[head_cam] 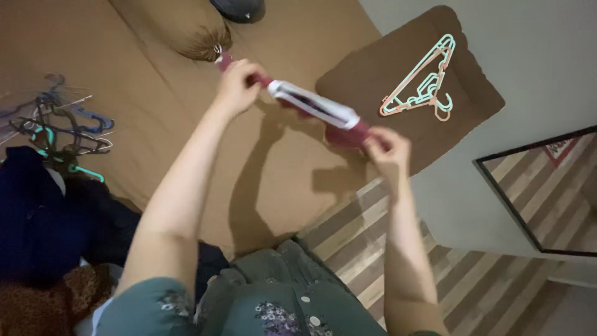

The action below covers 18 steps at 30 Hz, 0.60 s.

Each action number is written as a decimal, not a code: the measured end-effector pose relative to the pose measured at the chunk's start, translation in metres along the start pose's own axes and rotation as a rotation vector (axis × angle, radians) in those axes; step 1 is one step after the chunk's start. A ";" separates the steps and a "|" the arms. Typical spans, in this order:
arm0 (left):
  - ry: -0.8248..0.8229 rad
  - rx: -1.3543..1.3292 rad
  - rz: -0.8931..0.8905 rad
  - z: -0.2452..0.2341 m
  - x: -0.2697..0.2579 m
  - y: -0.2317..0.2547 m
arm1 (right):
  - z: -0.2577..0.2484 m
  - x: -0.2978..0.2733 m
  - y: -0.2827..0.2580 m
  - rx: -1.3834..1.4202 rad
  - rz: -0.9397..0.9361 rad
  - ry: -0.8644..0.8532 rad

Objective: The person is folding various items of clothing, including sweatshirts and trousers, on a bed.

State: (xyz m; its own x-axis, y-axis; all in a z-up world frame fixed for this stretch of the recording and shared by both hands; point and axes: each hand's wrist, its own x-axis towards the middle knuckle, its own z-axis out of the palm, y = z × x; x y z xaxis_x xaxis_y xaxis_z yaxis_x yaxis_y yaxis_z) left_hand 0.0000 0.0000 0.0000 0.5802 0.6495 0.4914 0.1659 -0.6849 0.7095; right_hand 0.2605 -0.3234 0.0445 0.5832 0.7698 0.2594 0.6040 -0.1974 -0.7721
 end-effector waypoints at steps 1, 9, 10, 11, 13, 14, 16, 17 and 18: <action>-0.002 -0.003 -0.006 -0.002 -0.016 -0.025 | 0.024 -0.020 -0.009 -0.002 0.005 -0.004; -0.018 0.594 -0.875 -0.040 -0.212 -0.186 | 0.243 -0.162 -0.033 0.046 -0.543 -0.811; -0.024 0.595 -0.897 -0.035 -0.244 -0.190 | 0.249 -0.170 -0.021 0.053 -0.536 -0.831; -0.082 0.553 -1.017 -0.033 -0.271 -0.196 | 0.258 -0.173 -0.009 0.038 -0.535 -0.915; -0.130 0.509 -1.156 -0.009 -0.335 -0.221 | 0.268 -0.165 0.019 0.030 -0.542 -1.016; -0.071 0.414 -1.129 0.014 -0.371 -0.240 | 0.269 -0.154 0.035 0.025 -0.457 -1.017; -0.003 0.323 -1.119 0.057 -0.422 -0.241 | 0.270 -0.135 0.094 0.023 -0.378 -1.040; 0.069 0.078 -1.260 0.077 -0.434 -0.225 | 0.272 -0.126 0.136 -0.035 -0.199 -0.984; 0.148 -0.175 -1.384 0.097 -0.446 -0.208 | 0.274 -0.116 0.178 -0.095 -0.022 -0.924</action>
State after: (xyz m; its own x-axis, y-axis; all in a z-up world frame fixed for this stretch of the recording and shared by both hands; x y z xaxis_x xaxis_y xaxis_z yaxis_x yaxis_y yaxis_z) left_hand -0.2158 -0.1788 -0.4160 -0.0595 0.7915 -0.6083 0.4202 0.5726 0.7039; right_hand 0.1519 -0.2815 -0.2819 -0.0685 0.9438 -0.3234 0.6757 -0.1946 -0.7110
